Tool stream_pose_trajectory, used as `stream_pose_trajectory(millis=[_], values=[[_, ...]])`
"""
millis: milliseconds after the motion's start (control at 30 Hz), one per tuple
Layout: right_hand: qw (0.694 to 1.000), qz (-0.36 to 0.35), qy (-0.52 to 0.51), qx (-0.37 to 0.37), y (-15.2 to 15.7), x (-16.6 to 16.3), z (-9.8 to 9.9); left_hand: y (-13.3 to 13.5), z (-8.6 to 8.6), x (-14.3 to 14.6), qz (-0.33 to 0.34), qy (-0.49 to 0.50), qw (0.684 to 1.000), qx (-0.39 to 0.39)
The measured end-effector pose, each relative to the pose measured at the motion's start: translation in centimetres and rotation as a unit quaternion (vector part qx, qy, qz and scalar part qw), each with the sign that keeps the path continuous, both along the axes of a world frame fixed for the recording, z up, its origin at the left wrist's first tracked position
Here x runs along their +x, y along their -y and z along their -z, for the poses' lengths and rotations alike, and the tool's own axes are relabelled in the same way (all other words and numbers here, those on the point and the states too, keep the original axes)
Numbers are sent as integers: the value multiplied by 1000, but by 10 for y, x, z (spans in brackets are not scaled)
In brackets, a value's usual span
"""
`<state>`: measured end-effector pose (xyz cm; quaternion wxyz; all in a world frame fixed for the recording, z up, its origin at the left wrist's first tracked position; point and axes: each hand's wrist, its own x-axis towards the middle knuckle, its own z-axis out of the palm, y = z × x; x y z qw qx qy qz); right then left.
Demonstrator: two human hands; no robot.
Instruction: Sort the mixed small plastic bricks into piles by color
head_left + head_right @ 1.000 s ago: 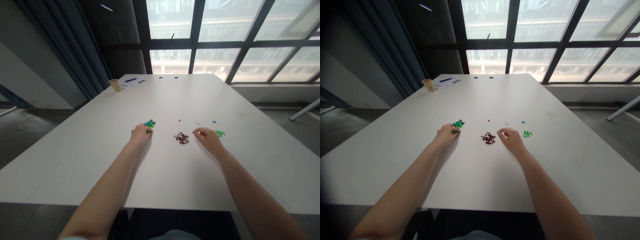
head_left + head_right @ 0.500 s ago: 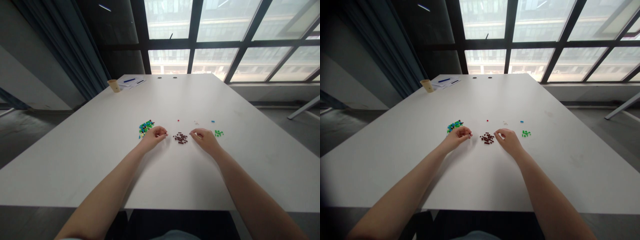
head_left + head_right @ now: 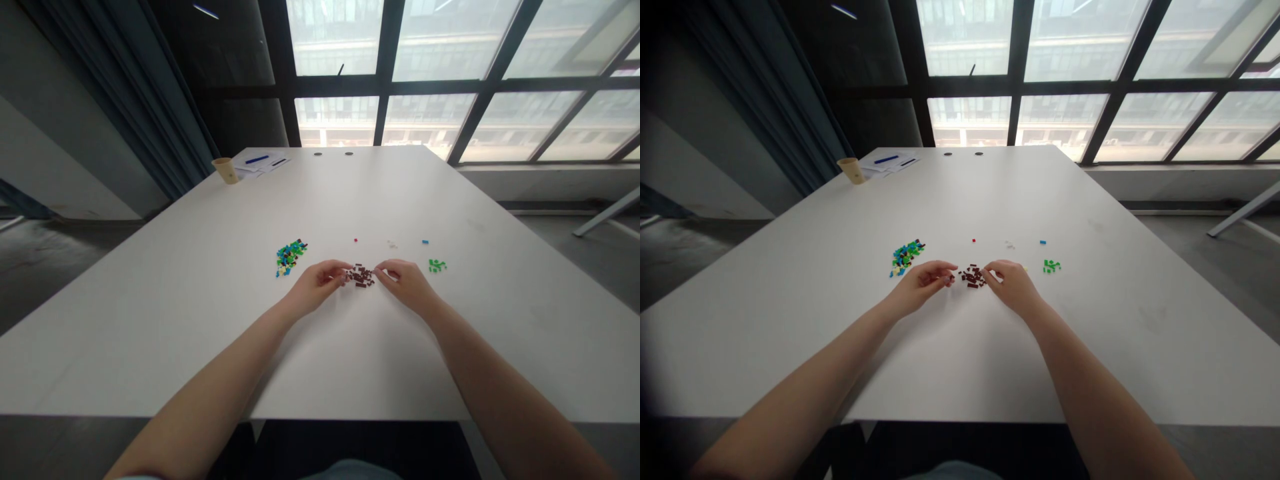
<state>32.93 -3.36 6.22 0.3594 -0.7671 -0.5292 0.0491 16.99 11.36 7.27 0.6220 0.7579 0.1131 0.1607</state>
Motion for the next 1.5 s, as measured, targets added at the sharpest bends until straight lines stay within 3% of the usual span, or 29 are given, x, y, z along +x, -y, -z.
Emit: stream_pose_trajectory(millis=[200,400,733,833,1000,1100,1300,1500], values=[[999,-11,-9,31,-1,-5,-1,0,6,0,3,1,1000,1],[990,-98,-11,103,-7,-24,3,0,9,0,32,-3,999,27],[987,-123,-18,101,-10,-27,8,3,14,3,42,-16,996,72],[991,-99,-14,90,-11,-23,9,3,11,3,30,-26,996,77],[997,65,19,31,-11,1,21,2,4,1,-29,-58,991,117],[992,119,41,-31,-13,12,31,1,4,0,-41,-63,990,120],[971,148,122,-145,-20,4,33,-1,10,1,-28,-49,993,104],[975,107,147,-126,-18,-1,32,-2,7,-1,-37,-41,993,101]])
